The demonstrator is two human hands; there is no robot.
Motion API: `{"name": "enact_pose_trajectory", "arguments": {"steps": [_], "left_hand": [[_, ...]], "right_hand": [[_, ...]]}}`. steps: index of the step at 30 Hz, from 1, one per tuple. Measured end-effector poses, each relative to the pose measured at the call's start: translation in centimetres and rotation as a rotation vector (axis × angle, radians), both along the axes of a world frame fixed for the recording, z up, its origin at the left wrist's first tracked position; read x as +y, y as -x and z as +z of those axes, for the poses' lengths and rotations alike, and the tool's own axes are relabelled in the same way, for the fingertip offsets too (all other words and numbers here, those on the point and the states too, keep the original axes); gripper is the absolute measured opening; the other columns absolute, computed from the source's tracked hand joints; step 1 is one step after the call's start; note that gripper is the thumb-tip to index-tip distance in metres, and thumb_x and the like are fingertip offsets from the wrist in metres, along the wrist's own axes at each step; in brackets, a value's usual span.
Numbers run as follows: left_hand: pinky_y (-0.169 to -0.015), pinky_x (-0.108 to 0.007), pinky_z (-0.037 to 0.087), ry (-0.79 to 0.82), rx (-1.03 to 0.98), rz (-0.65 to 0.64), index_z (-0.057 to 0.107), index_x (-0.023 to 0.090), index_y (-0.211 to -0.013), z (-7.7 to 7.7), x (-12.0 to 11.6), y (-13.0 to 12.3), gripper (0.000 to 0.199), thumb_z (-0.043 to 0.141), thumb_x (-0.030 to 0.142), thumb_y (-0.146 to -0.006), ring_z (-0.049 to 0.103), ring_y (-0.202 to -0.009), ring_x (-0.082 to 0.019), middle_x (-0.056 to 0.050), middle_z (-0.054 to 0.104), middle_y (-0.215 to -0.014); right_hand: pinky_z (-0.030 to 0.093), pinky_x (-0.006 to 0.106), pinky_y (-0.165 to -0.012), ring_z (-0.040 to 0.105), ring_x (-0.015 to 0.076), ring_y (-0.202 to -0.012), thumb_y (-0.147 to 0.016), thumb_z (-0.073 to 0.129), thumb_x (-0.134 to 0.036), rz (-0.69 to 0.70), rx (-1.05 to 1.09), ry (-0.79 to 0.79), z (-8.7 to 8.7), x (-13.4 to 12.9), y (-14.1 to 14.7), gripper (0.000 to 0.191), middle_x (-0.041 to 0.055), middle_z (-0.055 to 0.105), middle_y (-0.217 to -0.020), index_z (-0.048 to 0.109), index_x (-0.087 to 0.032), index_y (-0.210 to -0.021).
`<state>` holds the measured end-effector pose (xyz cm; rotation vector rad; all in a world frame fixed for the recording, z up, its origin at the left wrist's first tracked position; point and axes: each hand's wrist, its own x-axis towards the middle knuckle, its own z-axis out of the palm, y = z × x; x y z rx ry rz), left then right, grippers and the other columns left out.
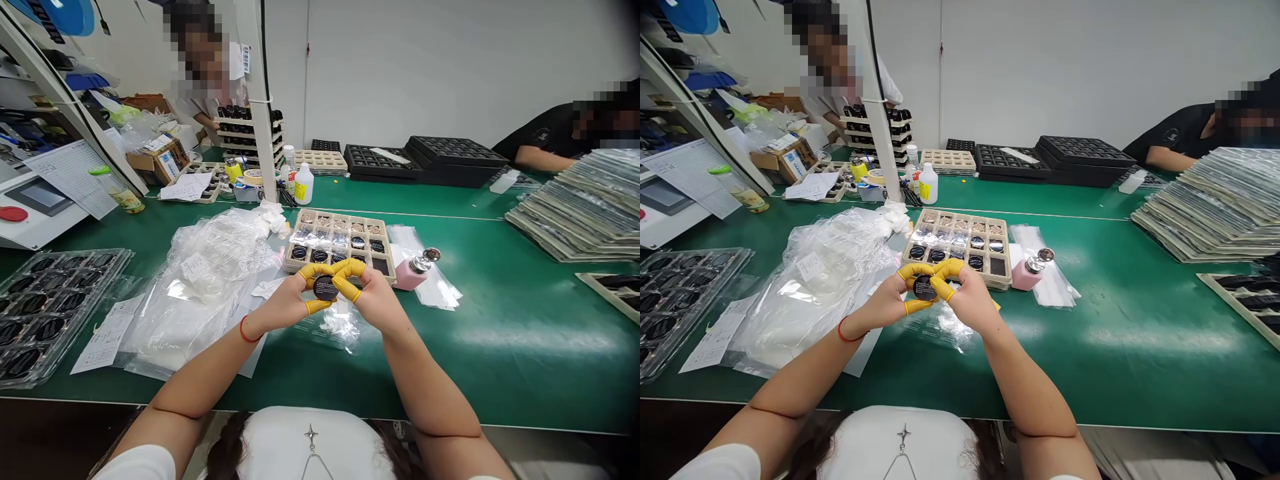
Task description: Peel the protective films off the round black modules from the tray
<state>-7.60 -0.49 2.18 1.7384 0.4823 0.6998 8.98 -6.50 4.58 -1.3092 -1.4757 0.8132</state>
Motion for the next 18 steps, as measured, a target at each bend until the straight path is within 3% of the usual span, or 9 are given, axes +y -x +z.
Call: {"name": "enact_pose_trajectory", "arguments": {"steps": [18], "left_hand": [[-0.088, -0.031, 0.048, 0.02, -0.004, -0.009, 0.047, 0.023, -0.117, -0.24, 0.1, -0.09, 0.047, 0.067, 0.021, -0.074, 0.06, -0.098, -0.018, -0.006, 0.056, -0.118]], "right_hand": [[0.044, 0.036, -0.083, 0.057, 0.0179, -0.091, -0.08, 0.056, -0.024, -0.05, -0.082, -0.022, -0.2, -0.13, 0.06, 0.005, 0.0027, 0.062, -0.096, 0.059, -0.02, -0.078]]}}
